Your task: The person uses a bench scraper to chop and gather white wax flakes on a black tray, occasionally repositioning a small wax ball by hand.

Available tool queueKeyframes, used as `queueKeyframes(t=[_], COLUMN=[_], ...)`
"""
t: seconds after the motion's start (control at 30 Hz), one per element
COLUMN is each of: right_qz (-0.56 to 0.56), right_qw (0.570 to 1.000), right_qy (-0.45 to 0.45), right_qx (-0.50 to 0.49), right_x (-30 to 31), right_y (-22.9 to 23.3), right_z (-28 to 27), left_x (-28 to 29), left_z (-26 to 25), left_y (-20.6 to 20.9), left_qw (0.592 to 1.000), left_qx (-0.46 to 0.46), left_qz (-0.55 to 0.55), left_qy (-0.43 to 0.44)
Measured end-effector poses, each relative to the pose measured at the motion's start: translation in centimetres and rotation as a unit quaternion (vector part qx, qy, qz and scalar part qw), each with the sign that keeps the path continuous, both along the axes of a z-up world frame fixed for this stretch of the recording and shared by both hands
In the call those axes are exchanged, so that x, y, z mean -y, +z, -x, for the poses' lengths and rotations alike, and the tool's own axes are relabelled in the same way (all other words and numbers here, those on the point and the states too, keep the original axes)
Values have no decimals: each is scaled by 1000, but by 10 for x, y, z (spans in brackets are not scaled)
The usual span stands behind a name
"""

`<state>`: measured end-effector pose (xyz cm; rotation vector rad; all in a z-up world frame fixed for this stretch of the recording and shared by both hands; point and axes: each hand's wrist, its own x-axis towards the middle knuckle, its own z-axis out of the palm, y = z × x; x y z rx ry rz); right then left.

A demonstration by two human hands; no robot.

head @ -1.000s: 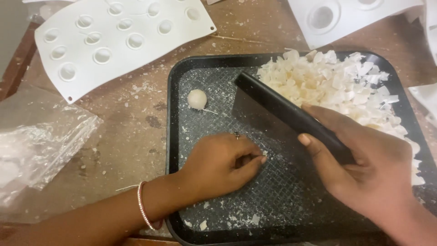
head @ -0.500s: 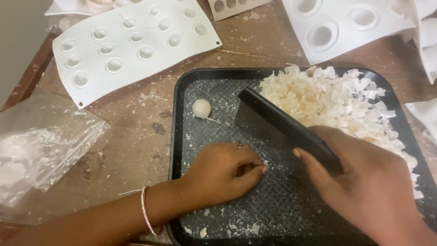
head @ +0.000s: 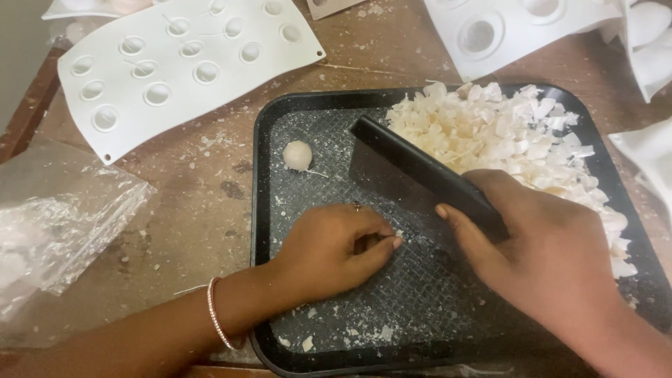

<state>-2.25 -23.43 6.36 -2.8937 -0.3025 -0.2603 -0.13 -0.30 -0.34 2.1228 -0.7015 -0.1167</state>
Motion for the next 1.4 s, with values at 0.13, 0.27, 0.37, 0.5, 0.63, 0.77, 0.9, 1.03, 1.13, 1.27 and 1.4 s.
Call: queueKeyframes(t=[0.13, 0.27, 0.37, 0.5, 0.63, 0.77, 0.9, 1.03, 1.13, 1.27, 1.4], right_qz=[-22, -80, -169, -242, -234, -319, -609, -672, -646, -616, -618], right_qw=[998, 990, 982, 962, 945, 929, 783, 726, 742, 761, 756], right_qy=[39, 70, 40, -9, 30, -19, -106, -126, -115, -108, -147], right_qx=[39, 88, 76, 125, 226, 186, 74, 74, 138, 174, 156], right_x=[-5, -6, 0, 21, 55, 71, 100, 129, 132, 134, 137], right_y=[1, -5, -7, -4, 4, 7, -1, -5, -9, -19, -24], right_z=[3, 5, 0, -15, -31, -44, -52, -54, -60, -69, -75], left_x=[1, 0, 1, 2, 2, 0, 1, 2, 1, 1, 2], left_z=[-1, 1, 0, -2, -2, -1, 0, -1, -3, -2, -4], left_y=[0, 2, 3, 4, 3, 3, 1, -2, 0, 3, 4], left_qw=[1000, 1000, 1000, 999, 997, 998, 999, 997, 997, 997, 996], left_qx=[4, 8, 2, -45, -68, -66, -43, -72, -69, -77, -81], left_qz=[-2, 15, 24, -8, -13, -4, 2, 2, -7, -19, -31], left_qy=[17, 16, 16, 26, 22, 18, 7, 19, 25, 22, 4])
